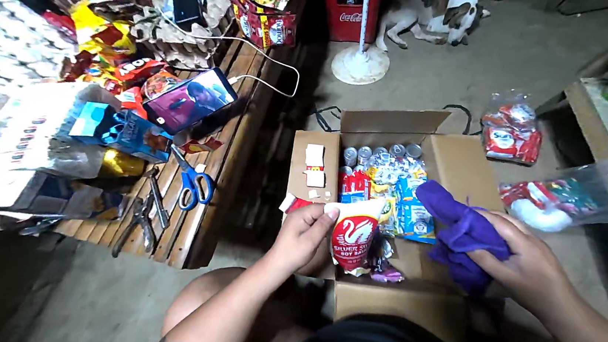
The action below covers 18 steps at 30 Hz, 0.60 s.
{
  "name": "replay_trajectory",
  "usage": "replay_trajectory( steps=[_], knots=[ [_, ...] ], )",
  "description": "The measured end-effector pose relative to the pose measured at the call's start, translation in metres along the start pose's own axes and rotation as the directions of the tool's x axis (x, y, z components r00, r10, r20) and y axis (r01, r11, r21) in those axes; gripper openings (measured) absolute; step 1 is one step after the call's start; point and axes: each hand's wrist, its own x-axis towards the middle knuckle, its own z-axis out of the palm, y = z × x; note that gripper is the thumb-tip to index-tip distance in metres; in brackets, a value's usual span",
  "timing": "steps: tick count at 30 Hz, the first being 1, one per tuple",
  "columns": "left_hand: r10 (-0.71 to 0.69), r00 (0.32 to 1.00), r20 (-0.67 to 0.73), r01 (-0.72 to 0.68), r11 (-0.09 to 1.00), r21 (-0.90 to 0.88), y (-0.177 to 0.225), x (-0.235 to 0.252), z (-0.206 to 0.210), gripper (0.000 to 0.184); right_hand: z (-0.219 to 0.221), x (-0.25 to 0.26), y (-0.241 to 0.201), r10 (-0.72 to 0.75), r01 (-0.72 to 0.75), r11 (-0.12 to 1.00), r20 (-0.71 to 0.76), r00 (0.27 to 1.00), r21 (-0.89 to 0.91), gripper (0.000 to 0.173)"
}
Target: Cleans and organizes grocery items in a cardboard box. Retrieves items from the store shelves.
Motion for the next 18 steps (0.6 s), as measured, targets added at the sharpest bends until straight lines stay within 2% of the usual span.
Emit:
replay_trajectory(
  steps=[2,4,6,8,11,15,18],
  knots=[
    [0.084,0.996,0.037,-0.09,0.973,0.214,0.002,-0.002,0.004,0.032,0.001,-0.001,-0.004,-0.016,0.016,1.0,-0.018,1.0,0.02,0.057],
    [0.184,0.973,0.138,-0.226,0.871,0.437,0.004,-0.005,0.01,0.035,0.004,-0.002,-0.009,-0.049,0.051,0.998,-0.036,0.998,0.045,0.058],
    [0.268,0.932,0.242,-0.359,0.762,0.54,0.004,-0.006,0.021,0.033,0.01,-0.004,-0.014,-0.119,0.12,0.992,-0.04,0.992,0.032,0.057],
    [0.306,0.895,0.324,-0.442,0.701,0.559,0.003,-0.006,0.031,0.029,0.017,-0.005,-0.018,-0.227,0.227,0.974,-0.009,0.974,-0.023,0.052],
    [0.307,0.859,0.41,-0.499,0.683,0.534,0.007,-0.005,0.044,0.026,0.033,-0.007,-0.021,-0.316,0.322,0.944,0.08,0.945,-0.075,0.046],
    [0.32,0.828,0.461,-0.539,0.681,0.495,0.008,-0.005,0.057,0.023,0.042,-0.01,-0.019,-0.294,0.316,0.947,0.233,0.927,-0.063,0.037],
    [0.305,0.826,0.475,-0.531,0.704,0.471,0.01,-0.003,0.063,0.023,0.032,-0.007,-0.023,-0.277,0.293,0.956,0.292,0.915,-0.012,0.034]
  ],
)
